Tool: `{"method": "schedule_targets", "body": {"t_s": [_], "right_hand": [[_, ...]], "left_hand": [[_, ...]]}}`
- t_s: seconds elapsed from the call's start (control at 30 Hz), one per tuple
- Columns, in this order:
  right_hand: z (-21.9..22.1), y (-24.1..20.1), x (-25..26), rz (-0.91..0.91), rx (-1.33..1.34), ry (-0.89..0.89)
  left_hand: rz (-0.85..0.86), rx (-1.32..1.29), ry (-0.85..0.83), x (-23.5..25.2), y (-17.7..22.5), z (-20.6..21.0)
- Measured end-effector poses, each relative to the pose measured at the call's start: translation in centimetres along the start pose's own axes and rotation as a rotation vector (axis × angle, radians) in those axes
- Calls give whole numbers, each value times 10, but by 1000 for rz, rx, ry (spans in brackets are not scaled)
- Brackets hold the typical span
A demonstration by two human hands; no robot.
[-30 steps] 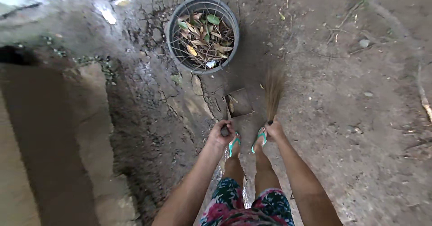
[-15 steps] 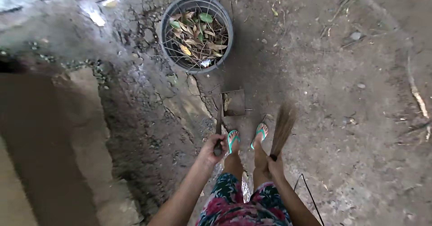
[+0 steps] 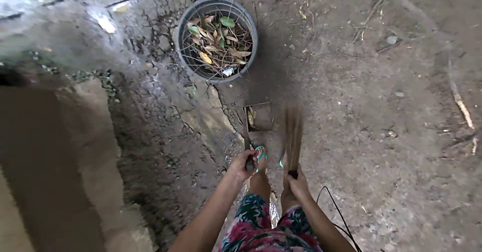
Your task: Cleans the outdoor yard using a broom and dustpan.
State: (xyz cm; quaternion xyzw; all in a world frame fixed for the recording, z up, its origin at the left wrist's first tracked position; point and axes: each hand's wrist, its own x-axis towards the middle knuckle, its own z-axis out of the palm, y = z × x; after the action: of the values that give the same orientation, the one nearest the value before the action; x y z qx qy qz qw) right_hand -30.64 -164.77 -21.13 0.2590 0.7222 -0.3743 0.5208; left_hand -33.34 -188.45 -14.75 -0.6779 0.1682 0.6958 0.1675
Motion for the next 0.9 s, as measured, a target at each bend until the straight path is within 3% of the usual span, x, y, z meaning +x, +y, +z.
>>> {"method": "schedule_targets", "body": {"t_s": [0.13, 0.3, 0.4, 0.6, 0.77, 0.9], "right_hand": [[29, -7, 41, 84, -60, 71], [36, -45, 12, 33, 3, -255], [11, -48, 4, -18, -21, -297], [-61, -65, -29, -51, 104, -51], [-133, -73, -22, -46, 215, 199], [-183, -75, -9, -18, 245, 293]], "left_hand": [[-44, -70, -24, 9, 9, 6], [-47, -113, -86, 13, 12, 3], [-50, -153, -129, -2, 20, -2], [-52, -268, -201, -63, 35, -3], [-57, -492, -413, -148, 59, -4], [-46, -563, -552, -218, 76, -21]]}}
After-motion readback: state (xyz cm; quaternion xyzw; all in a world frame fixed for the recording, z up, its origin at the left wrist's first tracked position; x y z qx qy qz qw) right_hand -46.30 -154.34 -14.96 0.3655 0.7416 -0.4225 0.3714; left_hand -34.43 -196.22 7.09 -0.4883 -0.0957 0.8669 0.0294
